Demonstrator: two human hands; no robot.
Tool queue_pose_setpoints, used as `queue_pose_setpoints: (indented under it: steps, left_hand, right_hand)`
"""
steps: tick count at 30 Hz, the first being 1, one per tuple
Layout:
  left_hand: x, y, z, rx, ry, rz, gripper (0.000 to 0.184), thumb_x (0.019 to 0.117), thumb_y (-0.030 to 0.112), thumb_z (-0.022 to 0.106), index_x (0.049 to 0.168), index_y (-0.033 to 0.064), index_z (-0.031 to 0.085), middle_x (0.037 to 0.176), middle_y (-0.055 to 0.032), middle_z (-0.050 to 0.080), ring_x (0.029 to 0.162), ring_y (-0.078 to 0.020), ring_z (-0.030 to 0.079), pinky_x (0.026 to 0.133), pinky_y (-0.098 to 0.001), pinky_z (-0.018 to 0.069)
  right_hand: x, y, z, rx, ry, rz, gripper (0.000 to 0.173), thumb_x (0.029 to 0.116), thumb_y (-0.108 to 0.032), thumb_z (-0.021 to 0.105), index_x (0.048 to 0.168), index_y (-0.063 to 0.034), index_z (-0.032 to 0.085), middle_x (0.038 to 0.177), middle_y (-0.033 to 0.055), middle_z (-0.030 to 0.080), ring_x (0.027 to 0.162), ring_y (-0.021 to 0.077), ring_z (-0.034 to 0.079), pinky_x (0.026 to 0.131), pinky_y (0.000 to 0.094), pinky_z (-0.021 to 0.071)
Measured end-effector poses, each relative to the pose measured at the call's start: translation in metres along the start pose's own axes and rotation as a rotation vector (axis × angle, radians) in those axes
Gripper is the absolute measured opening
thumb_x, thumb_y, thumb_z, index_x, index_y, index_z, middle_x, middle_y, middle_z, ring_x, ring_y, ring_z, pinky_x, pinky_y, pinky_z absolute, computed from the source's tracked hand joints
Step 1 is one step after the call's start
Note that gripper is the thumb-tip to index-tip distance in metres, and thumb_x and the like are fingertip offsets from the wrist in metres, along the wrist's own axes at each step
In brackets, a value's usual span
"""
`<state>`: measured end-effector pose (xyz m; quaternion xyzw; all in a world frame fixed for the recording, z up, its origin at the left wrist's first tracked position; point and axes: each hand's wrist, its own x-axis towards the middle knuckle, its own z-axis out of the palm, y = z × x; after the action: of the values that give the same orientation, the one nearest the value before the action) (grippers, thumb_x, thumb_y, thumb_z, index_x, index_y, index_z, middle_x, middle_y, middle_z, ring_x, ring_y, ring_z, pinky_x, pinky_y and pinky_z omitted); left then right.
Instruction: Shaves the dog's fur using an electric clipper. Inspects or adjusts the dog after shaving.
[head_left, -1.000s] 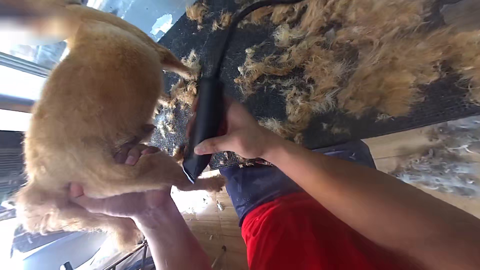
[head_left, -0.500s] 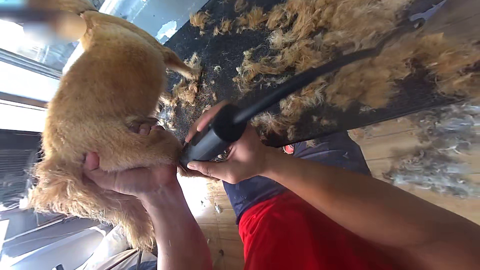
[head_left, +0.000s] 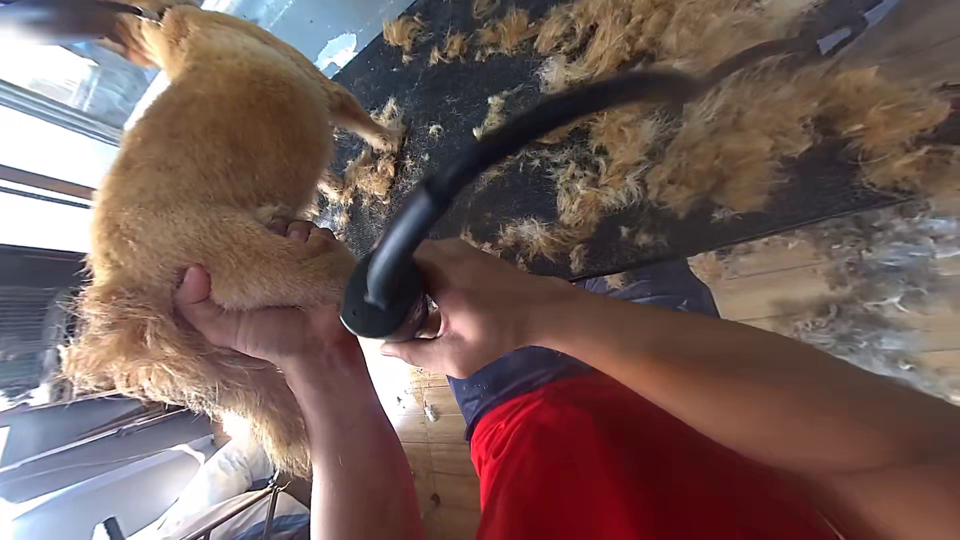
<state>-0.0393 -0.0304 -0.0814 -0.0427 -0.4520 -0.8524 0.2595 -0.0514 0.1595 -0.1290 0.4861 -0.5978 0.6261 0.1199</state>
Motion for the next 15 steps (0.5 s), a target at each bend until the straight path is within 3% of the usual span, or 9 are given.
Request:
queue_pose_setpoints:
  steps: [2, 3, 5, 7, 10, 12, 15]
  left_hand:
    - [0.000, 0.001, 0.003, 0.026, 0.008, 0.010, 0.048, 0.0968, 0.050, 0.034, 0.109, 0.0079, 0.054, 0.088, -0.0106, 0.061, 0.081, -0.0234, 0.063, 0.075, -0.0436, 0.0557]
    - [0.000, 0.002, 0.007, 0.045, 0.026, 0.030, 0.047, 0.0981, 0.048, 0.032, 0.107, 0.0086, 0.055, 0.087, -0.0104, 0.063, 0.080, -0.0232, 0.065, 0.074, -0.0437, 0.0568]
    - [0.000, 0.004, 0.004, 0.046, 0.033, 0.019, 0.052, 0.0982, 0.051, 0.029, 0.110, 0.0074, 0.054, 0.089, -0.0119, 0.062, 0.080, -0.0250, 0.064, 0.075, -0.0460, 0.0561]
    - [0.002, 0.006, 0.000, 0.066, 0.038, -0.002, 0.055, 0.0978, 0.055, 0.026, 0.109, 0.0087, 0.054, 0.086, -0.0089, 0.060, 0.079, -0.0228, 0.062, 0.076, -0.0443, 0.0559]
    - [0.003, 0.007, 0.001, 0.066, 0.054, 0.011, 0.057, 0.0988, 0.055, 0.024, 0.105, 0.0076, 0.055, 0.081, -0.0080, 0.059, 0.076, -0.0214, 0.062, 0.074, -0.0416, 0.0554]
    - [0.004, 0.007, 0.004, 0.091, 0.083, 0.038, 0.058, 0.0998, 0.055, 0.021, 0.104, 0.0081, 0.054, 0.080, -0.0072, 0.059, 0.075, -0.0207, 0.062, 0.074, -0.0405, 0.0556]
    - [0.008, 0.010, 0.001, 0.131, 0.103, 0.033, 0.062, 0.0982, 0.060, 0.015, 0.102, 0.0108, 0.053, 0.079, -0.0042, 0.054, 0.074, -0.0193, 0.058, 0.076, -0.0411, 0.0537]
  right_hand:
    - [-0.005, 0.006, -0.008, 0.005, -0.226, 0.078, 0.058, 0.0784, -0.021, 0.082, 0.126, -0.0005, 0.056, 0.098, 0.0096, 0.068, 0.094, 0.0190, 0.068, 0.080, 0.0355, 0.0571]
    - [-0.003, 0.010, -0.015, 0.031, -0.323, 0.125, 0.063, 0.0760, -0.021, 0.084, 0.129, -0.0014, 0.056, 0.098, 0.0094, 0.069, 0.093, 0.0192, 0.068, 0.080, 0.0374, 0.0560]
    - [0.007, 0.024, -0.029, 0.140, -0.393, 0.230, 0.072, 0.0712, -0.020, 0.088, 0.133, -0.0050, 0.056, 0.102, 0.0037, 0.071, 0.094, 0.0106, 0.069, 0.082, 0.0319, 0.0590]
    - [0.017, 0.034, -0.037, 0.325, -0.155, 0.256, 0.069, 0.0689, -0.015, 0.091, 0.128, -0.0003, 0.058, 0.103, 0.0041, 0.072, 0.094, 0.0073, 0.070, 0.085, 0.0280, 0.0610]
    - [0.037, 0.044, -0.020, 0.621, 0.298, 0.128, 0.069, 0.0699, 0.001, 0.088, 0.126, 0.0104, 0.049, 0.106, 0.0152, 0.069, 0.099, 0.0196, 0.072, 0.092, 0.0380, 0.0621]
    - [0.042, 0.050, -0.010, 0.746, 0.378, 0.121, 0.070, 0.0699, 0.007, 0.086, 0.127, 0.0102, 0.045, 0.106, 0.0176, 0.068, 0.101, 0.0237, 0.071, 0.093, 0.0412, 0.0612]
    - [0.029, 0.059, -0.006, 0.843, 0.282, 0.209, 0.065, 0.0701, 0.009, 0.082, 0.124, 0.0085, 0.047, 0.102, 0.0174, 0.070, 0.097, 0.0245, 0.072, 0.089, 0.0419, 0.0620]
